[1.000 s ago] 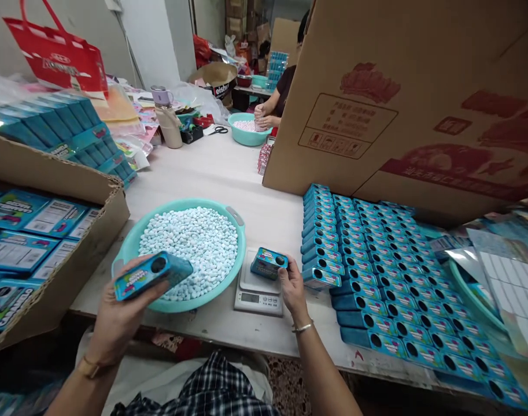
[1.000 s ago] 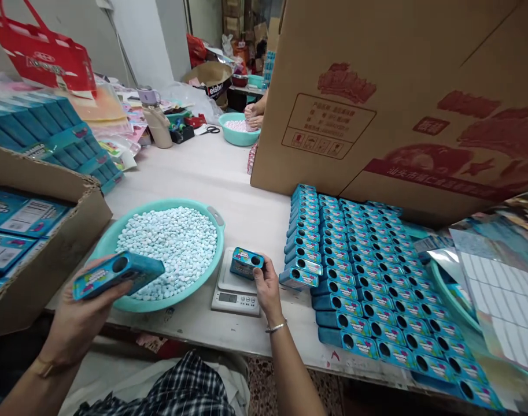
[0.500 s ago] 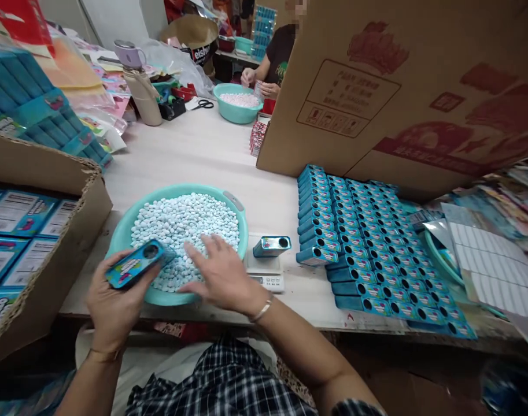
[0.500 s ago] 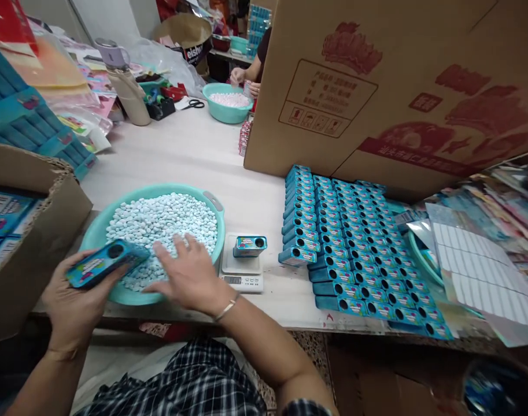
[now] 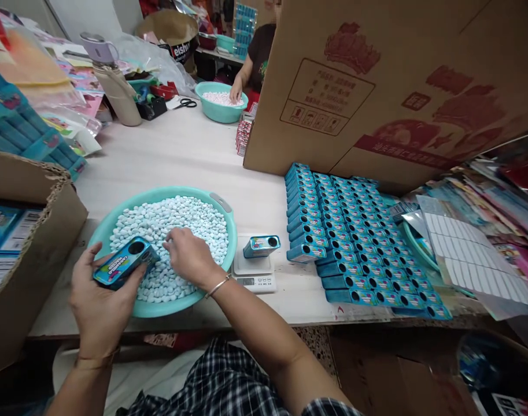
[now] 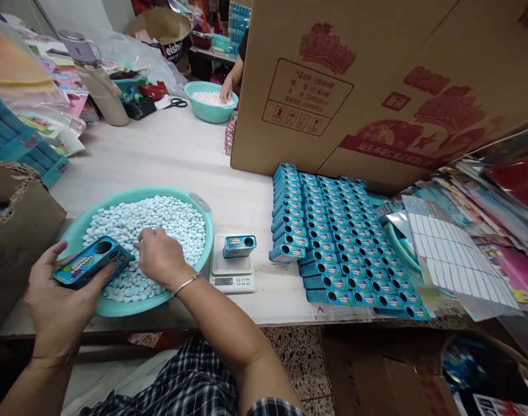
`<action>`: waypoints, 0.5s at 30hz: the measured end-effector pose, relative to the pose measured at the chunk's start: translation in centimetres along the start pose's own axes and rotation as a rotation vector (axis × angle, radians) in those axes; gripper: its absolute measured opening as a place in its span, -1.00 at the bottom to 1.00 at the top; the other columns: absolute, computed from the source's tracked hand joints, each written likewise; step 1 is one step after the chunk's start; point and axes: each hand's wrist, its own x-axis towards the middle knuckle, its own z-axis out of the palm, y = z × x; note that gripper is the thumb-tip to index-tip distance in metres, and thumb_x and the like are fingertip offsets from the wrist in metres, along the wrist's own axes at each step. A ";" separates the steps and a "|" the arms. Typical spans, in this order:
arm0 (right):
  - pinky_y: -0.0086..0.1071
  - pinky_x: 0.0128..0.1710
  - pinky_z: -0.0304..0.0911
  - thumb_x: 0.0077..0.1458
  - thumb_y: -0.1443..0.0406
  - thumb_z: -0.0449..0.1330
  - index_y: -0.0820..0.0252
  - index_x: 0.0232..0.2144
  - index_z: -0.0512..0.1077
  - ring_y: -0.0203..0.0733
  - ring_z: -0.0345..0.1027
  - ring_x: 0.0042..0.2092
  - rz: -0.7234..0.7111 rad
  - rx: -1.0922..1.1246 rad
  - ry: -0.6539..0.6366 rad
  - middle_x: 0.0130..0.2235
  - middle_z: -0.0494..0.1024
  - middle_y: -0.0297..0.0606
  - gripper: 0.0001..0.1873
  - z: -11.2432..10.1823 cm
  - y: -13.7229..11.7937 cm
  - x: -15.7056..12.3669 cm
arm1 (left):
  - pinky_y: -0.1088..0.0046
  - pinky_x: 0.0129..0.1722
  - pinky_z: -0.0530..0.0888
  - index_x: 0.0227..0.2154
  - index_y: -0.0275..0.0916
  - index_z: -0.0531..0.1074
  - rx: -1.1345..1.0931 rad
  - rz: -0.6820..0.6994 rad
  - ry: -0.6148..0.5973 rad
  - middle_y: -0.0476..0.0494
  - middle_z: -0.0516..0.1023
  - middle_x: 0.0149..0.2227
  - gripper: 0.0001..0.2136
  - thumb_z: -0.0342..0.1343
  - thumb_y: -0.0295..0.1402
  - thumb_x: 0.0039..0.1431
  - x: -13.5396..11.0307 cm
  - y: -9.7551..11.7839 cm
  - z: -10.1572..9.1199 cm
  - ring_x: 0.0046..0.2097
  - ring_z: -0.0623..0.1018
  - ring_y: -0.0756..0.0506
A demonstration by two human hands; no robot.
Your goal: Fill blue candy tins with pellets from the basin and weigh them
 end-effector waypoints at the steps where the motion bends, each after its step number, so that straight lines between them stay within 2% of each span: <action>1: -0.30 -0.28 0.35 0.19 0.20 0.05 0.13 -0.23 0.34 -0.18 0.35 -0.26 0.097 0.260 0.068 -0.20 0.46 -0.23 -0.84 -0.2 -0.1 0.3 | 0.06 -0.02 0.49 0.15 -0.15 0.30 0.002 0.009 0.021 -0.11 0.55 -0.12 -0.23 0.38 -0.16 -0.21 0.0 -0.1 0.1 -0.10 0.56 -0.28; 3: -0.41 -0.42 0.32 0.18 0.20 0.05 0.12 -0.28 0.32 -0.25 0.35 -0.35 0.365 0.863 0.149 -0.33 0.46 -0.32 -0.87 -0.7 -0.2 0.9 | 0.04 -0.02 0.48 0.13 -0.19 0.34 0.010 0.015 0.044 -0.12 0.55 -0.13 -0.21 0.39 -0.16 -0.27 0.1 -0.2 0.2 -0.12 0.56 -0.28; 5: -0.45 -0.52 0.30 0.20 0.25 -0.01 0.13 -0.30 0.28 -0.27 0.37 -0.43 0.629 1.437 0.158 -0.43 0.43 -0.36 -0.89 -1.0 -0.3 1.2 | 0.00 0.01 0.45 0.12 -0.20 0.35 0.025 0.000 0.041 -0.15 0.54 -0.10 -0.22 0.38 -0.15 -0.26 0.1 -0.3 0.2 -0.10 0.55 -0.29; 7: -0.41 -0.51 0.36 0.21 0.28 -0.06 0.14 -0.31 0.27 -0.23 0.43 -0.39 0.757 1.826 0.147 -0.46 0.42 -0.36 -0.86 -1.1 -0.4 1.3 | -0.01 0.02 0.44 0.12 -0.21 0.34 0.027 -0.012 0.038 -0.16 0.53 -0.08 -0.22 0.38 -0.14 -0.25 0.0 -0.3 0.2 -0.10 0.55 -0.29; 9: -0.32 -0.46 0.42 0.24 0.22 -0.10 0.15 -0.32 0.28 -0.18 0.47 -0.33 0.786 1.998 0.174 -0.46 0.44 -0.33 -0.79 -1.0 -0.6 1.3 | 0.03 0.02 0.45 0.13 -0.20 0.33 0.019 -0.007 0.028 -0.18 0.52 -0.05 -0.24 0.36 -0.13 -0.22 -0.1 -0.3 0.2 -0.08 0.54 -0.28; 11: -0.32 -0.44 0.43 0.27 0.14 -0.12 0.15 -0.32 0.28 -0.20 0.46 -0.34 0.815 2.034 0.213 -0.46 0.43 -0.33 -0.72 -0.8 -0.9 1.1 | 0.06 0.03 0.45 0.14 -0.19 0.31 0.008 -0.005 0.004 -0.20 0.49 -0.02 -0.26 0.34 -0.12 -0.16 -0.2 -0.3 0.2 -0.05 0.53 -0.28; 13: -0.44 -0.51 0.36 0.27 0.13 -0.11 0.15 -0.33 0.27 -0.29 0.39 -0.43 0.854 2.025 0.217 -0.48 0.39 -0.36 -0.72 -0.9 -1.3 0.9 | 0.06 0.05 0.44 0.17 -0.19 0.26 -0.007 -0.024 -0.026 -0.23 0.47 0.00 -0.25 0.32 -0.11 -0.12 -0.2 -0.3 0.1 -0.02 0.52 -0.29; 15: -0.57 -0.62 0.18 0.26 0.16 -0.07 0.15 -0.36 0.25 -0.38 0.23 -0.54 0.841 2.019 0.164 -0.51 0.32 -0.41 -0.76 -1.7 -1.7 0.7 | 0.05 0.09 0.41 0.21 -0.20 0.17 -0.036 -0.036 -0.074 -0.27 0.45 0.03 -0.20 0.33 -0.13 -0.11 -0.2 -0.2 0.0 0.03 0.49 -0.30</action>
